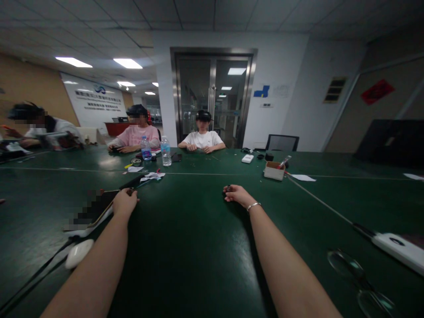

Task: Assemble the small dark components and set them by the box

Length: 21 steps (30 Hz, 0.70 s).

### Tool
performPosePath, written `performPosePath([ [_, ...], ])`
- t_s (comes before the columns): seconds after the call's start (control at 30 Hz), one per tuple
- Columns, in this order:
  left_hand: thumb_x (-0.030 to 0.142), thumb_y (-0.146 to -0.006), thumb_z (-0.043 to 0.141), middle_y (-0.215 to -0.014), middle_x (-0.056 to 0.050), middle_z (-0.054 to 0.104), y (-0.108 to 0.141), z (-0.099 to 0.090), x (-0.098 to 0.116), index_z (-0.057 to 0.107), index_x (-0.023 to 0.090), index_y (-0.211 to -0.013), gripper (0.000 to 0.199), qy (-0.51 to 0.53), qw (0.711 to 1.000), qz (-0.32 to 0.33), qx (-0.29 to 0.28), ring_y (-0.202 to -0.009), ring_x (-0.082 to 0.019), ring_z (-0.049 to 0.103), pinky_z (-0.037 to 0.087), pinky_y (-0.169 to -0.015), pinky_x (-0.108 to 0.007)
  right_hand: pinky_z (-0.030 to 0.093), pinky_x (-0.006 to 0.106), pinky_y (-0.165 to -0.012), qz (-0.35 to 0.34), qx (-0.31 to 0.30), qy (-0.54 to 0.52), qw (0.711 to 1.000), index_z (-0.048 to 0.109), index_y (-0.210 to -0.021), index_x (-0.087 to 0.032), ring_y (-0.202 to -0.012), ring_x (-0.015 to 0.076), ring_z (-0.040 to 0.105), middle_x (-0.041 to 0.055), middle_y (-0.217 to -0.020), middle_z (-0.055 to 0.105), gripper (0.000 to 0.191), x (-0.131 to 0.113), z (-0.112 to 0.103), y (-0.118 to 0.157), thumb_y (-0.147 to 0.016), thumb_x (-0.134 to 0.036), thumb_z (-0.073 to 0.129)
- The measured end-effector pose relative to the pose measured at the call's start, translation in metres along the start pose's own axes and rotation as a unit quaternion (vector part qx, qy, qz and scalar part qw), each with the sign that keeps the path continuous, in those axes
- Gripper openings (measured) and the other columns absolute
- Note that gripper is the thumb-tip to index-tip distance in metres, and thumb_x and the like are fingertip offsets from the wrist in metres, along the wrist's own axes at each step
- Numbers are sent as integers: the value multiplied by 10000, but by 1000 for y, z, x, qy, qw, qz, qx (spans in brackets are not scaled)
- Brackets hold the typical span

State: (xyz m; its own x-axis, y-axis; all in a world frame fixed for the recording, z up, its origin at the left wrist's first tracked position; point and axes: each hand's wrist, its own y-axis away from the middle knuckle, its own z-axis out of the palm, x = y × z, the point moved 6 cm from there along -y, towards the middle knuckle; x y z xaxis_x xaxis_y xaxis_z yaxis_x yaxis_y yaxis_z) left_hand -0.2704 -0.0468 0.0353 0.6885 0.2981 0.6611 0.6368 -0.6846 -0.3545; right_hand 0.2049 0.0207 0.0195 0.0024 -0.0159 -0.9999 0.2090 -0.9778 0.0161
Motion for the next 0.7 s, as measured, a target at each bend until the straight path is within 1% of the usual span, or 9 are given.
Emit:
performPosePath([
  [0.07, 352, -767, 555, -1191, -237, 519, 10, -12, 17, 460, 60, -1230, 556, -17, 997, 27, 65, -1097, -332, 523, 432, -899, -450, 525, 170, -459, -9, -34, 20, 999, 578, -914, -108, -498, 70, 614, 58, -857, 649, 261, -1, 24, -3, -718, 65, 581],
  [0.13, 321, -789, 526, -1277, -239, 419, 23, -20, 44, 368, 74, -1297, 587, -9, 990, 85, 115, -1152, -334, 471, 429, -912, -444, 483, 153, -396, -16, -55, 68, 996, 588, -913, -106, -453, 57, 582, 52, -829, 648, 229, 0, 42, -7, -734, 37, 586],
  [0.2, 295, -811, 490, -1263, -196, 425, 37, -17, 79, 379, 123, -1288, 519, -2, 980, 166, 106, -1129, -314, 488, 444, -897, -432, 446, 136, -366, -29, -46, 107, 993, 593, -918, -101, -418, 41, 547, 40, -783, 641, 198, 2, 50, -9, -753, 8, 585],
  [0.33, 245, -832, 452, -1163, -104, 509, 81, 24, 165, 499, 193, -1173, 349, 15, 927, 368, -71, -1084, -239, 523, 439, -918, -373, 434, 127, -381, -40, -20, 142, 989, 597, -969, -112, -428, 24, 531, 43, -852, 643, 238, 6, 54, -11, -745, -34, 620],
  [0.43, 249, -820, 488, -1158, -75, 528, 123, 63, 216, 511, 216, -1193, 375, 47, 866, 453, -208, -1028, -199, 550, 448, -906, -339, 400, 132, -362, -46, 19, 182, 982, 611, -966, -120, -401, 24, 497, 24, -784, 645, 231, 9, 53, -12, -741, -85, 645],
  [0.5, 219, -816, 495, -1200, -79, 522, 147, 84, 238, 507, 212, -1226, 410, 82, 838, 482, -241, -1095, -194, 515, 401, -969, -336, 370, 135, -349, -60, 53, 222, 972, 620, -955, -125, -378, 27, 470, 4, -698, 634, 222, 10, 52, -13, -738, -130, 664],
  [0.57, 190, -801, 518, -1157, -64, 564, 163, 102, 248, 553, 224, -1178, 380, 124, 825, 481, -268, -1083, -185, 523, 405, -962, -327, 359, 139, -352, -80, 68, 249, 963, 622, -954, -131, -372, 32, 464, -10, -650, 621, 227, 10, 52, -14, -733, -150, 671],
  [0.63, 170, -795, 528, -1043, -51, 617, 166, 116, 244, 615, 225, -1061, 285, 175, 845, 428, -269, -985, -175, 568, 442, -906, -324, 361, 140, -362, -96, 62, 258, 959, 626, -937, -137, -374, 38, 469, -23, -610, 602, 206, 9, 53, -13, -735, -156, 665],
  [0.7, 179, -792, 549, -954, -52, 644, 161, 126, 231, 635, 203, -968, 198, 247, 870, 333, -265, -889, -164, 601, 477, -836, -307, 365, 142, -366, -108, 52, 254, 960, 632, -906, -146, -377, 46, 477, -36, -568, 576, 172, 8, 53, -12, -739, -176, 660],
])
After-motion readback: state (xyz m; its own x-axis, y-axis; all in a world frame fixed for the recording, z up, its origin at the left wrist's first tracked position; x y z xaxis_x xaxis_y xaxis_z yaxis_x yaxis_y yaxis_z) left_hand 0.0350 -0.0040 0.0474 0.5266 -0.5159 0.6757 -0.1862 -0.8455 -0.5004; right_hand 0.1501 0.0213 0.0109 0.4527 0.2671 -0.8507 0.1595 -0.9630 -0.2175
